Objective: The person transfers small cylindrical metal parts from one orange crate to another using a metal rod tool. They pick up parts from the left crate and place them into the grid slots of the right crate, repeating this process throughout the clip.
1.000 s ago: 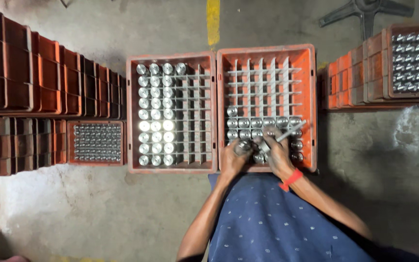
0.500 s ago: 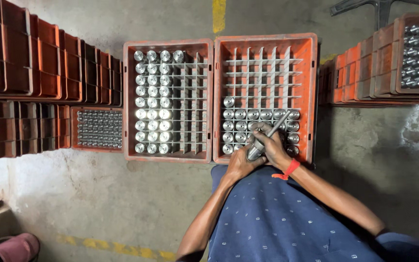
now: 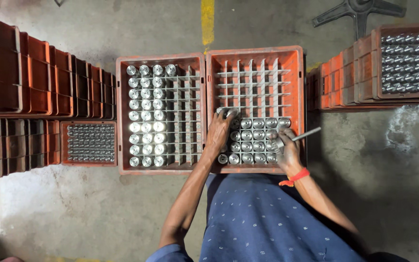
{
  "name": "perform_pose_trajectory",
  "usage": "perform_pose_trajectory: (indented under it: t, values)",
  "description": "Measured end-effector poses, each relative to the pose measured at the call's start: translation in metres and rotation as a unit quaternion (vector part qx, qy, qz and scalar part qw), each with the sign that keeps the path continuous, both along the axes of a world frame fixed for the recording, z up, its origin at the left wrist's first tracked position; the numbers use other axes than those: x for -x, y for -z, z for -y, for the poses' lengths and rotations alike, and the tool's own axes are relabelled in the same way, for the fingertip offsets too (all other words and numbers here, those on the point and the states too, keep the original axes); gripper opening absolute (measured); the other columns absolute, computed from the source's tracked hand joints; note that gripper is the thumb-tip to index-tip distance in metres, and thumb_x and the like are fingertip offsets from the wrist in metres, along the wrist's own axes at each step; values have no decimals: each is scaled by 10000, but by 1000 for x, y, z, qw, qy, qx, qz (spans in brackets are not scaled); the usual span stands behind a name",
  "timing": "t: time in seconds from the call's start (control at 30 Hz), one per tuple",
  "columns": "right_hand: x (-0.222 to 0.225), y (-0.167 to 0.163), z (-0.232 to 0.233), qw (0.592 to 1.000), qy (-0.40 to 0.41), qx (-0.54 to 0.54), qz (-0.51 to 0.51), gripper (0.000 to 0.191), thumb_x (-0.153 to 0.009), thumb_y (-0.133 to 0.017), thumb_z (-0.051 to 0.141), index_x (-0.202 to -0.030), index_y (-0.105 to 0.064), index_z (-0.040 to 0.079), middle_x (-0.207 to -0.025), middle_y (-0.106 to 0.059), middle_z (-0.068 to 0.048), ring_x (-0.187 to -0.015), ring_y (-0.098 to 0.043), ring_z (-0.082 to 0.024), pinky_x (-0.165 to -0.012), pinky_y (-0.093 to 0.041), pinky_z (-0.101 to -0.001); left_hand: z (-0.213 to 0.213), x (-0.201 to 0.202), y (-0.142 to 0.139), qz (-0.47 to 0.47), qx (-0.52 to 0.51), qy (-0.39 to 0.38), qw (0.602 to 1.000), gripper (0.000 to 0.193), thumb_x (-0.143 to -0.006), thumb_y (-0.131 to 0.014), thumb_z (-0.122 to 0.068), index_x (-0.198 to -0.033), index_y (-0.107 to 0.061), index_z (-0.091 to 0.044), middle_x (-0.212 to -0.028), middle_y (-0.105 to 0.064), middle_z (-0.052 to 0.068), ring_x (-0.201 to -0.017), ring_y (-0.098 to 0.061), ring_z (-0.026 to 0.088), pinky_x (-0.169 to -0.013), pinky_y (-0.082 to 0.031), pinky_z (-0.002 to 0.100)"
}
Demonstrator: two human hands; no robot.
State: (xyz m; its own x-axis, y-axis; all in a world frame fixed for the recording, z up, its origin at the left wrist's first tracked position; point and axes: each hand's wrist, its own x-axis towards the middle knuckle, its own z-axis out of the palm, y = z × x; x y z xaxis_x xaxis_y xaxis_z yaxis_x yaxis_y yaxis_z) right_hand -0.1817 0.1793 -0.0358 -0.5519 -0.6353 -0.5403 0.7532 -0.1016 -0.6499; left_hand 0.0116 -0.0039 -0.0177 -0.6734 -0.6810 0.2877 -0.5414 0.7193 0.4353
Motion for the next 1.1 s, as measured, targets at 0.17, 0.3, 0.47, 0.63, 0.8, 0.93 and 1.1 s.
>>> perform_pose_trajectory:
  t: [0.17, 0.3, 0.47, 0.63, 0.8, 0.93, 1.1]
  values:
    - [-18, 5, -19, 999, 19, -1, -26, 140, -1021, -534, -56, -1124, -612, 0, -972, -654, -107, -892, -680, -239, -881, -593, -384, 23, -9, -8, -34, -139, -31, 989, 351, -874, -732, -54, -1209, -696, -148, -1070, -743, 162, -970, -712, 389, -818, -572, 467]
    - [-22, 0, -41, 997, 32, -66, -26, 169, -1016, -512, -35, -1134, -616, 24, -966, -660, -105, -873, -673, -231, -870, -604, -413, 97, -43, -27, -122, -53, -145, 981, 284, -867, -775, -128, -1143, -710, -121, -1004, -755, 170, -879, -722, 372, -735, -580, 444]
    - [-28, 0, -57, 993, 48, -92, -56, 175, -1028, -500, -21, -1148, -623, 13, -976, -679, -136, -886, -689, -249, -871, -598, -413, 194, -65, -32, 54, -2, -246, 968, 526, -861, -822, -323, -1259, -655, -22, -1014, -661, 268, -870, -646, 408, -696, -540, 521]
    - [-45, 9, -61, 992, 61, -83, -66, 179, -1034, -494, -12, -1157, -625, 4, -999, -685, -134, -908, -688, -249, -862, -576, -395, 222, -48, -31, 79, 6, -231, 970, 559, -798, -858, -376, -1186, -658, -27, -1195, -654, 216, -1106, -609, 415, -897, -531, 484]
    - [-51, 11, -69, 994, 52, -81, -55, 178, -1036, -487, -5, -1150, -623, -11, -963, -670, -131, -915, -682, -247, -893, -589, -398, 216, -82, -48, -54, 26, -133, 989, 510, -871, -869, -325, -1253, -700, -32, -1220, -661, 203, -1140, -614, 392, -992, -508, 484]
    - [-49, 11, -64, 993, 32, -105, -38, 183, -1043, -484, 13, -1162, -622, 2, -988, -668, -118, -917, -681, -238, -883, -571, -395, 178, -116, -61, -236, -53, -129, 962, 499, -801, -923, -370, -1125, -710, -56, -1090, -687, 131, -1051, -654, 297, -971, -528, 449]
    - [-56, 3, -18, 996, -19, -54, -71, 184, -1000, -515, -40, -1152, -616, -19, -1033, -643, -81, -910, -681, -211, -905, -613, -416, 64, -61, -24, -374, -564, -184, 713, 380, -785, -821, -380, -965, -666, -84, -737, -699, 66, -623, -688, 171, -555, -553, 333]
